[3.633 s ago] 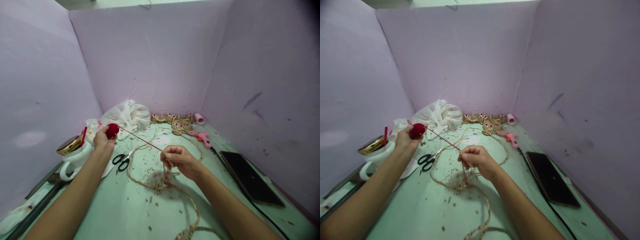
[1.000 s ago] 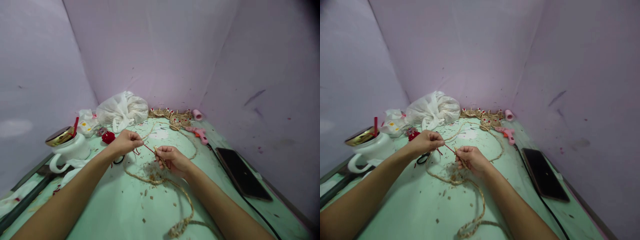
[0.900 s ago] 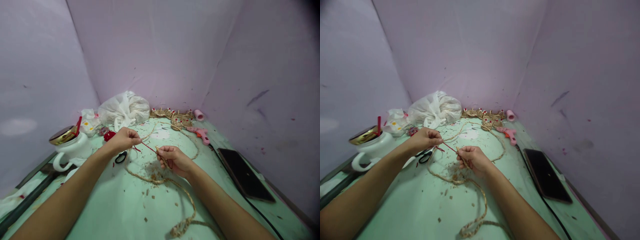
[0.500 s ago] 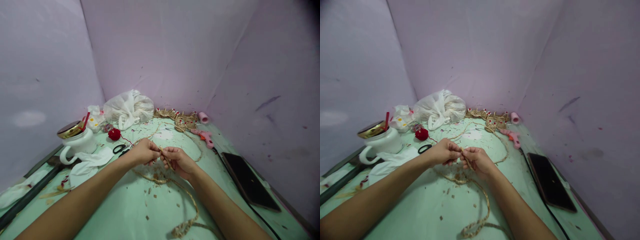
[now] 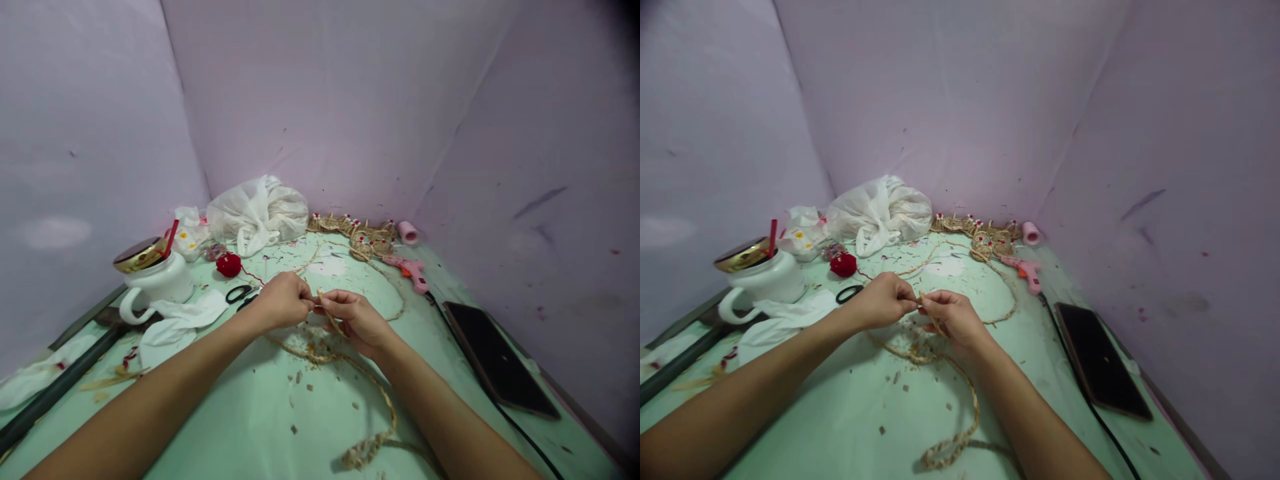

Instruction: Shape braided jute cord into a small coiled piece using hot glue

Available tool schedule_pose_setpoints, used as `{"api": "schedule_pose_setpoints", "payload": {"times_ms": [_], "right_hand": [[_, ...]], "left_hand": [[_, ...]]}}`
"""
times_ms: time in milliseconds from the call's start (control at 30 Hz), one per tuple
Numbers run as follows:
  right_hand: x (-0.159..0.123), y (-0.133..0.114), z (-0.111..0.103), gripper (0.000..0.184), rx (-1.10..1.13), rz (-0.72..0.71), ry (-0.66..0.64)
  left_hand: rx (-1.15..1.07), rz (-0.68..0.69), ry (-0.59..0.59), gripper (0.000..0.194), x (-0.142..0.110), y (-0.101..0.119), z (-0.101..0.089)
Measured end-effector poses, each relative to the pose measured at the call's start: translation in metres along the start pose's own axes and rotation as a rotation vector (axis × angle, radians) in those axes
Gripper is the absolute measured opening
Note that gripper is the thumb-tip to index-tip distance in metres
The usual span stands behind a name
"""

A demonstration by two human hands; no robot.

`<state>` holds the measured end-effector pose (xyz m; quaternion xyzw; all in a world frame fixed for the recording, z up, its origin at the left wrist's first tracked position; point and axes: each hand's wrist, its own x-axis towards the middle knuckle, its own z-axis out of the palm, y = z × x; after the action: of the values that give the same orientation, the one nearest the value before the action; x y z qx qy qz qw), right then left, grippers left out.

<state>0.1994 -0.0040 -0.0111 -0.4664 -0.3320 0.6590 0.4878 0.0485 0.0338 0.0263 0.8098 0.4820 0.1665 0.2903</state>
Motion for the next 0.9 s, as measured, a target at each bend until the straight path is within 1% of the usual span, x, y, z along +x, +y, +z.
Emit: {"api": "schedule_pose_setpoints", "payload": {"times_ms": [167, 300, 433, 533, 600, 700, 733, 767, 833, 900], "right_hand": [[0.001, 0.004, 0.003, 0.025, -0.041, -0.021, 0.04], [0.0, 0.003, 0.003, 0.018, -0.107, -0.064, 0.072], [-0.001, 0.001, 0.004, 0.012, -0.19, -0.1, 0.108], [0.002, 0.003, 0.003, 0.009, -0.257, -0.129, 0.135], [0.004, 0.007, 0.001, 0.008, -0.304, -0.148, 0.132], [0.003, 0.011, 0.001, 0.009, -0.376, -0.166, 0.062], [0.001, 0.011, 0.002, 0.009, -0.398, -0.17, 0.025], [-0.002, 0.011, 0.003, 0.01, -0.415, -0.177, -0.011], [-0.008, 0.008, 0.008, 0.009, -0.427, -0.215, -0.057], [-0.012, 0.004, 0.012, 0.009, -0.411, -0.283, -0.044]], "left_hand": [[0.052, 0.061, 0.011, 0.02, -0.001, 0.0, 0.003], [0.08, 0.104, 0.002, 0.018, 0.0, -0.002, 0.004], [0.123, 0.151, -0.03, 0.017, 0.001, -0.005, -0.001], [0.178, 0.152, -0.008, 0.018, -0.002, -0.004, -0.006], [0.272, 0.181, 0.024, 0.017, -0.006, 0.0, -0.008], [0.389, 0.311, 0.043, 0.017, -0.01, 0.004, -0.01], [0.368, 0.342, 0.039, 0.016, -0.009, 0.004, -0.011], [0.291, 0.349, 0.023, 0.014, -0.008, 0.002, -0.011], [0.053, 0.302, -0.03, 0.01, -0.002, -0.004, -0.01], [-0.159, 0.228, -0.062, 0.013, 0.005, -0.012, -0.005]]}}
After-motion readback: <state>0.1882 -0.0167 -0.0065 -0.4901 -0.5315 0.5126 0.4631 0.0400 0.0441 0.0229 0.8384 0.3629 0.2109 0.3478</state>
